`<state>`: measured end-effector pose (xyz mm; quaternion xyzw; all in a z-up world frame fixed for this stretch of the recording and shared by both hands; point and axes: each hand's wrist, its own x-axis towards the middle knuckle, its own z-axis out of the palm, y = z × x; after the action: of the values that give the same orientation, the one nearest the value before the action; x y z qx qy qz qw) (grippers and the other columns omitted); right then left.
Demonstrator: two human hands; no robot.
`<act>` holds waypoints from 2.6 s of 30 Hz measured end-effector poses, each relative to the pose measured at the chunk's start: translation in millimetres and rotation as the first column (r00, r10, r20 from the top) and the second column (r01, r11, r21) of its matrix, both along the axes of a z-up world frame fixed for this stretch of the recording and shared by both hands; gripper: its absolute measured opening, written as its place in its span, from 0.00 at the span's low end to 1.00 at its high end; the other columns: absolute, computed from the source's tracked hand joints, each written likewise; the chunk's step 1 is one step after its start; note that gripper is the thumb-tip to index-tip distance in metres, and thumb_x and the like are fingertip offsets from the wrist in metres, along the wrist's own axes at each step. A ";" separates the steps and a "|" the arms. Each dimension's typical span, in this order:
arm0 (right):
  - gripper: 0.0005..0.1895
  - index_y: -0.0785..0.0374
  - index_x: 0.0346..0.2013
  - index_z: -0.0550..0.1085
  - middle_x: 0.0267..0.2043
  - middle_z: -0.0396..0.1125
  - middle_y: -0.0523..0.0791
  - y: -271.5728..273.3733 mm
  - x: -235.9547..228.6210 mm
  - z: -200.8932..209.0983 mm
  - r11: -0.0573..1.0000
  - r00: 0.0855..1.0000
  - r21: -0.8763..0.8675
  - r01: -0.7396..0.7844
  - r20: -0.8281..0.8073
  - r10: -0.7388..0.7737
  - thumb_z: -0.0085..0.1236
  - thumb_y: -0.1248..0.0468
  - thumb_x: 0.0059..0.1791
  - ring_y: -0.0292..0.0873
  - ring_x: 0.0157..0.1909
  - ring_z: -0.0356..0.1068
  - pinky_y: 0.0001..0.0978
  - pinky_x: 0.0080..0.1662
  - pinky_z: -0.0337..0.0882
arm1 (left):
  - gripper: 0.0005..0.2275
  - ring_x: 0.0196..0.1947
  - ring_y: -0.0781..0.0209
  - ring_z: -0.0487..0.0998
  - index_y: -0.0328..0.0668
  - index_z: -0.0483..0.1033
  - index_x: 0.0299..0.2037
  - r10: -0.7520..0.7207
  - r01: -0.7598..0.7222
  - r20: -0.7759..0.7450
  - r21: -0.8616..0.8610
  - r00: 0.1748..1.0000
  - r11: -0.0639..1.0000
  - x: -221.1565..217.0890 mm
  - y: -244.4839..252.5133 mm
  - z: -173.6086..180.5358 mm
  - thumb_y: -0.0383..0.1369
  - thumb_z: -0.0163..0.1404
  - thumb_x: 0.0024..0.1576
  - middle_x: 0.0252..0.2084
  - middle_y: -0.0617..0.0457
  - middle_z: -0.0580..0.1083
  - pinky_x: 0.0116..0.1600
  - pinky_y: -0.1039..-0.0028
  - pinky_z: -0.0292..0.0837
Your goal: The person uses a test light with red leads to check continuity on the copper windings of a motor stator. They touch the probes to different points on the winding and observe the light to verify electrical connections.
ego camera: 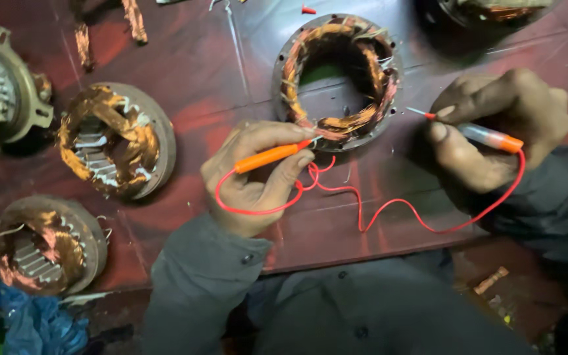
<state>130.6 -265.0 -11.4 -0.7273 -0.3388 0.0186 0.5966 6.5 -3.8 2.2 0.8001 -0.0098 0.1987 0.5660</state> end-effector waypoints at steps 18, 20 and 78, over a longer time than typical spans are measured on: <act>0.11 0.75 0.34 0.64 0.30 0.69 0.54 6.6 4.8 4.1 0.994 0.989 -0.106 -0.021 0.146 0.037 0.61 0.78 0.50 0.43 0.29 0.73 0.32 0.35 0.74 | 0.12 0.40 0.60 0.83 0.37 0.74 0.44 0.016 -0.024 0.059 0.151 0.998 0.988 2.9 -1.1 0.3 0.19 0.64 0.57 0.43 0.49 0.80 0.47 0.76 0.79; 0.11 0.75 0.35 0.64 0.30 0.69 0.55 5.6 3.2 3.8 0.993 0.990 -0.112 -0.029 0.131 0.044 0.60 0.77 0.50 0.43 0.29 0.73 0.32 0.35 0.74 | 0.12 0.40 0.59 0.82 0.38 0.73 0.43 0.008 -0.032 0.110 0.216 0.994 0.976 2.1 0.0 1.1 0.19 0.65 0.57 0.42 0.50 0.80 0.46 0.75 0.78; 0.04 0.72 0.44 0.74 0.37 0.73 0.50 18.2 -0.2 -1.6 0.995 0.955 -0.070 0.071 0.292 -0.047 0.59 0.73 0.56 0.37 0.33 0.72 0.25 0.39 0.72 | 0.13 0.37 0.54 0.81 0.38 0.72 0.37 -0.038 -0.209 0.460 0.473 0.887 0.856 3.8 -2.7 -16.9 0.20 0.65 0.51 0.40 0.50 0.78 0.42 0.66 0.74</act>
<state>130.3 -246.8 -12.9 -0.7552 -0.3998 -0.0924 0.5112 10.4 -6.5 -14.7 0.8517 -0.1570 0.3954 0.3061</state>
